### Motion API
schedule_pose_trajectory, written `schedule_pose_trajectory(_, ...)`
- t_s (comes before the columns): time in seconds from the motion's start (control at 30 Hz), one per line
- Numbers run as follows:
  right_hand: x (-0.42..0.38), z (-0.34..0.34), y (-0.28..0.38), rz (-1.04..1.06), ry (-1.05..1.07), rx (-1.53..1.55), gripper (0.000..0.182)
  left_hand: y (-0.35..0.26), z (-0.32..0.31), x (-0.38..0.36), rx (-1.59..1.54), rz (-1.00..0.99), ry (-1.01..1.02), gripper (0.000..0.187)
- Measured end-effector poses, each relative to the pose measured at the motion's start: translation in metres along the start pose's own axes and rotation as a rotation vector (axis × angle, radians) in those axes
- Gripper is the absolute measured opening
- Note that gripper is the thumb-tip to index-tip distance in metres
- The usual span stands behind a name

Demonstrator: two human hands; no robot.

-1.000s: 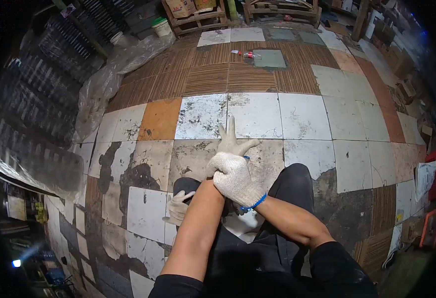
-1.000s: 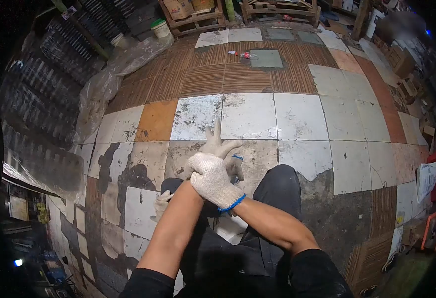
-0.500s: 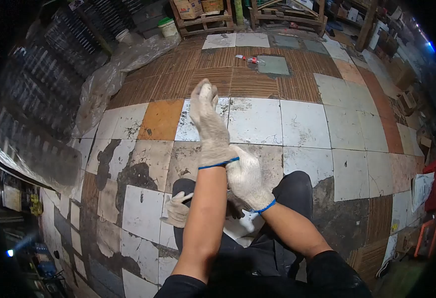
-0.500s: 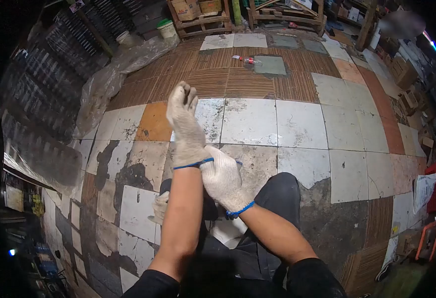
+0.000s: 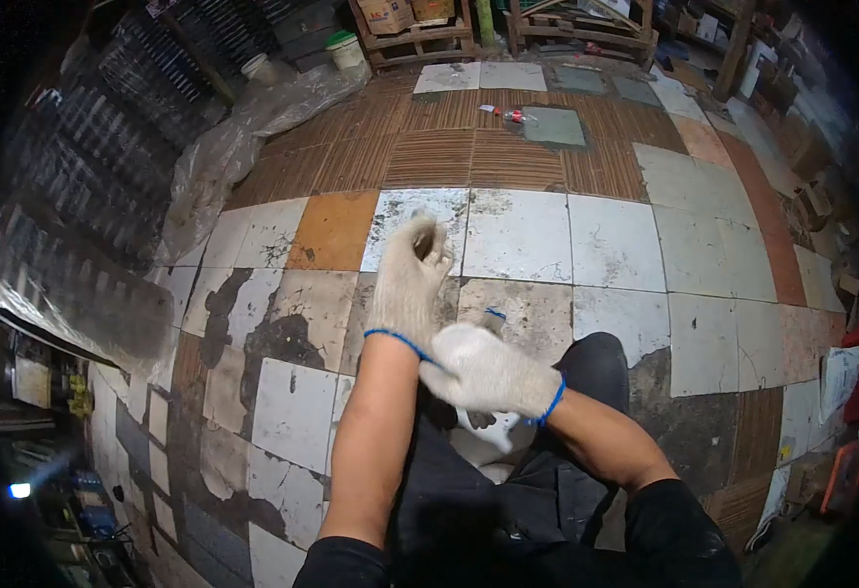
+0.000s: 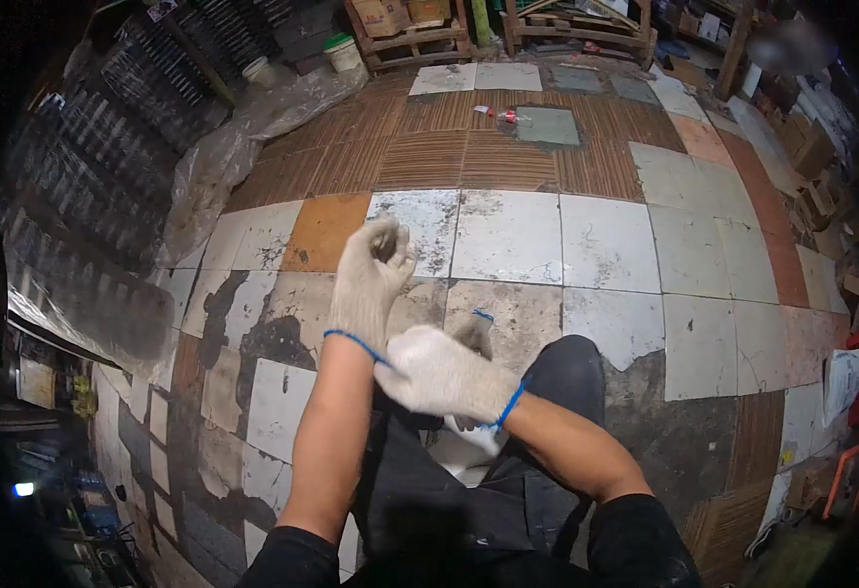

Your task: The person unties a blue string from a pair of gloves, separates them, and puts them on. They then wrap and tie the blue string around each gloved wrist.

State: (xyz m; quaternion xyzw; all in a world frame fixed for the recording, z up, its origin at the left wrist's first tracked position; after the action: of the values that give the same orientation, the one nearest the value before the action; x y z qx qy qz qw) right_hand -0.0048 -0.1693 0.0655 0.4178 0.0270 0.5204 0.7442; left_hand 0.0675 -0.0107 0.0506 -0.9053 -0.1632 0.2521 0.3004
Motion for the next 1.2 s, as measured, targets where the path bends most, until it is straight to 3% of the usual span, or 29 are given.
schedule_pose_trajectory(0.03, 0.001, -0.008, 0.009, 0.072, 0.077, -0.063, 0.030, -0.008, 0.002, 0.000, 0.023, -0.056, 0.127, 0.044)
schedule_pose_trajectory(0.13, 0.003, -0.039, 0.023, 0.188, 0.022, -0.103, 0.029, -0.012, 0.012, -0.038, -0.040, 0.092, 0.694, 0.083)
schedule_pose_trajectory(0.17, 0.006, -0.043, 0.020, 0.157, 0.118, -0.090, 0.030, -0.004, 0.031, -0.020, 0.199, -0.011, 0.708, 0.102)
schedule_pose_trajectory(0.27, 0.010, -0.071, -0.002, -0.002, 0.066, 0.286, 0.030, -0.040, 0.023, -0.044, 0.645, -0.321, 0.548, 0.094)
schedule_pose_trajectory(0.33, 0.017, -0.046, 0.001, 0.025, 0.175, 0.161, 0.030, -0.070, 0.026, -0.055, 0.910, -0.498, 0.445, 0.084)
schedule_pose_trajectory(0.4, 0.012, -0.031, -0.010, -0.085, 0.153, 0.120, 0.031, -0.101, 0.059, -0.066, 1.105, -0.589, 0.376, 0.081)
schedule_pose_trajectory(0.47, 0.004, -0.017, -0.022, -0.180, 0.062, 0.064, 0.033, -0.116, 0.093, -0.093, 1.328, -0.571, 0.222, 0.078)
schedule_pose_trajectory(0.57, -0.002, -0.011, -0.045, -0.347, 0.143, -0.001, 0.037, -0.103, 0.190, -0.125, 1.576, -0.463, -0.017, 0.079)
schedule_pose_trajectory(0.63, -0.004, -0.009, -0.050, -0.448, 0.235, 0.074, 0.042, -0.080, 0.213, -0.160, 1.493, -0.139, -0.091, 0.072)
schedule_pose_trajectory(0.73, -0.004, -0.011, -0.035, -0.623, 0.475, 0.197, 0.048, -0.065, 0.222, -0.179, 1.498, -0.065, -0.114, 0.067)
schedule_pose_trajectory(0.77, -0.011, -0.025, -0.044, -0.646, 0.560, 0.277, 0.050, -0.063, 0.225, -0.180, 1.397, -0.181, -0.155, 0.051)
schedule_pose_trajectory(0.83, -0.016, -0.044, -0.042, -0.548, 0.486, 0.374, 0.051, -0.066, 0.212, -0.175, 1.134, -0.261, -0.101, 0.042)
schedule_pose_trajectory(0.9, -0.003, -0.033, -0.016, -0.704, 0.534, 0.637, 0.062, -0.076, 0.160, -0.173, 0.804, -0.288, -0.010, 0.034)
schedule_pose_trajectory(0.97, 0.004, -0.033, -0.008, -0.633, 0.454, 0.731, 0.063, -0.074, 0.141, -0.151, 0.860, -0.309, 0.140, 0.042)
schedule_pose_trajectory(1.07, 0.004, -0.028, -0.013, -0.807, 0.483, 0.762, 0.057, -0.066, 0.102, -0.123, 0.822, -0.406, 0.318, 0.053)
schedule_pose_trajectory(1.1, 0.002, -0.031, -0.019, -0.757, 0.405, 0.875, 0.054, -0.061, 0.089, -0.115, 0.787, -0.444, 0.368, 0.056)
schedule_pose_trajectory(1.17, -0.006, -0.039, -0.045, -0.656, 0.178, 1.014, 0.044, -0.055, 0.083, -0.095, 0.731, -0.645, 0.123, 0.062)
schedule_pose_trajectory(1.2, -0.010, -0.040, -0.061, -0.724, 0.075, 1.108, 0.043, -0.052, 0.080, -0.089, 0.698, -0.739, 0.000, 0.066)
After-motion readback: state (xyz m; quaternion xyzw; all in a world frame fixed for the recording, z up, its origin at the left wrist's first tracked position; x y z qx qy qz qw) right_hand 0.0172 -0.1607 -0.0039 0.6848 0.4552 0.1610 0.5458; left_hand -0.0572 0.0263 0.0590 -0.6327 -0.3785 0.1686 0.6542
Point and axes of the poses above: each hand's wrist, its own x-axis towards the middle knuckle, its own z-axis out of the back of the hand, y = z × x, the point moved 3 cm from there along x, towards the middle knuckle, and after that the axes turned 6 degrees about -z, right-handed, at the moved point
